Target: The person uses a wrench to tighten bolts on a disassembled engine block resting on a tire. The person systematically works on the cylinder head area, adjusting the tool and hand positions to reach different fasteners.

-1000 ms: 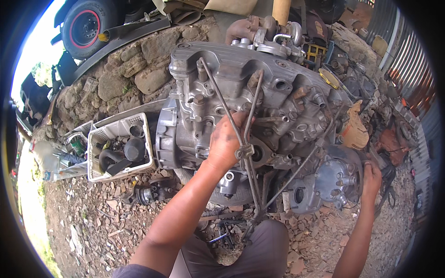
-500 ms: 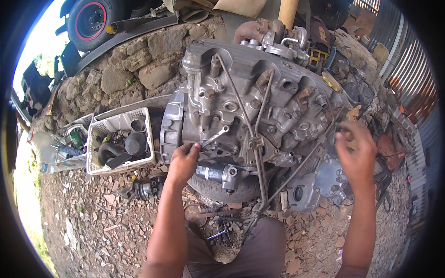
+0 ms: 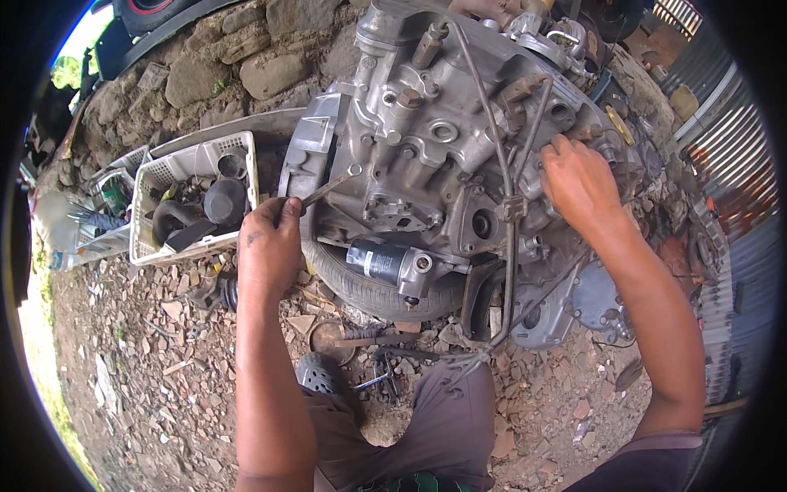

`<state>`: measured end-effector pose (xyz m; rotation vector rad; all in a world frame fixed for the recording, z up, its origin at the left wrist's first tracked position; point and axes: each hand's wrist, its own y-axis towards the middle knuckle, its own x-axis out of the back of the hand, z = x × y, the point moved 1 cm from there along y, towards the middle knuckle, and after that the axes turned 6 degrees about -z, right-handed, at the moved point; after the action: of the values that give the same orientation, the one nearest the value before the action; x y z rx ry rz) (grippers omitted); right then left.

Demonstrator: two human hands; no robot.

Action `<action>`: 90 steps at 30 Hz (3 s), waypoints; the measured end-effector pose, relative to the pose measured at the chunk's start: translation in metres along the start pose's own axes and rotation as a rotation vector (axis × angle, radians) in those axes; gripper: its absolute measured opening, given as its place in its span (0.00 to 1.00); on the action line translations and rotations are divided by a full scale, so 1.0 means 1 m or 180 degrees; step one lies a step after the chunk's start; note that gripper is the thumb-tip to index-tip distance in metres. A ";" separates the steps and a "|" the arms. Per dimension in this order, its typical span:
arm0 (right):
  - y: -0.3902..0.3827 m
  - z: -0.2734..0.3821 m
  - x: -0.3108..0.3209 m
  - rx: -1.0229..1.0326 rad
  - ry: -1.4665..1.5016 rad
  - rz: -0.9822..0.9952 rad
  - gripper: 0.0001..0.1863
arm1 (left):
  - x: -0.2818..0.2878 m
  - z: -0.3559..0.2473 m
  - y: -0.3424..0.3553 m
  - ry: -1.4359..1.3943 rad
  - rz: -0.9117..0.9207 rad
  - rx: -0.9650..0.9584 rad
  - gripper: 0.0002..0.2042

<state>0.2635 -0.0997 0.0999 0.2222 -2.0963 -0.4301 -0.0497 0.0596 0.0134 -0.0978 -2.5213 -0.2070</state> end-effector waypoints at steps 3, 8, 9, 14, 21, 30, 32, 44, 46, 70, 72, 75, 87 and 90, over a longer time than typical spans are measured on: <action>-0.003 -0.004 -0.003 -0.0054 -0.0077 0.0113 0.11 | -0.001 -0.002 0.004 -0.0066 -0.0124 -0.0127 0.16; -0.004 -0.006 -0.001 0.0086 0.0207 0.0018 0.11 | 0.001 -0.013 0.005 -0.0080 -0.0016 -0.0085 0.16; -0.005 -0.008 -0.004 0.0163 0.0203 0.0040 0.11 | -0.003 -0.010 0.005 -0.0178 -0.0037 -0.0132 0.16; -0.005 -0.003 -0.005 -0.0058 0.0052 0.0116 0.11 | -0.008 -0.009 0.002 -0.0219 -0.0108 -0.0173 0.16; -0.006 -0.009 -0.005 -0.0030 -0.0060 0.0354 0.11 | -0.011 -0.010 -0.001 -0.0319 -0.0098 -0.0326 0.15; -0.002 -0.002 -0.003 0.0375 0.0007 -0.0090 0.11 | -0.012 -0.017 -0.005 -0.0257 0.0143 -0.0193 0.15; -0.002 -0.005 -0.007 0.0279 -0.0079 0.0133 0.11 | -0.013 -0.019 -0.007 -0.0250 0.0133 -0.0249 0.15; -0.009 -0.016 0.024 -0.0006 0.0148 -0.0178 0.13 | -0.045 -0.030 -0.024 -0.0912 0.0735 -0.0325 0.14; -0.022 -0.021 0.036 -0.0564 0.0434 -0.0546 0.14 | -0.061 -0.033 -0.033 -0.1156 0.0906 -0.0437 0.13; -0.183 -0.076 0.023 -0.3423 0.1884 -0.0146 0.24 | -0.182 -0.110 -0.111 -0.2965 0.2903 0.0045 0.13; -0.182 -0.075 0.024 -0.3463 0.1898 -0.0148 0.24 | -0.187 -0.108 -0.116 -0.3014 0.2886 0.0165 0.14; -0.179 -0.074 0.029 -0.3530 0.1851 -0.0117 0.23 | -0.195 -0.107 -0.123 -0.2983 0.2884 0.0203 0.14; -0.176 -0.074 0.030 -0.3572 0.1851 -0.0003 0.21 | -0.213 -0.115 -0.132 -0.3320 0.2760 0.0459 0.16; -0.178 -0.076 0.028 -0.3594 0.1766 0.0013 0.21 | -0.213 -0.116 -0.129 -0.3219 0.2697 0.0505 0.15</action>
<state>0.3106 -0.2896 0.0895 -0.3024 -1.0822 -1.2936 0.1747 -0.0924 -0.0324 -1.4806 -3.1249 0.5108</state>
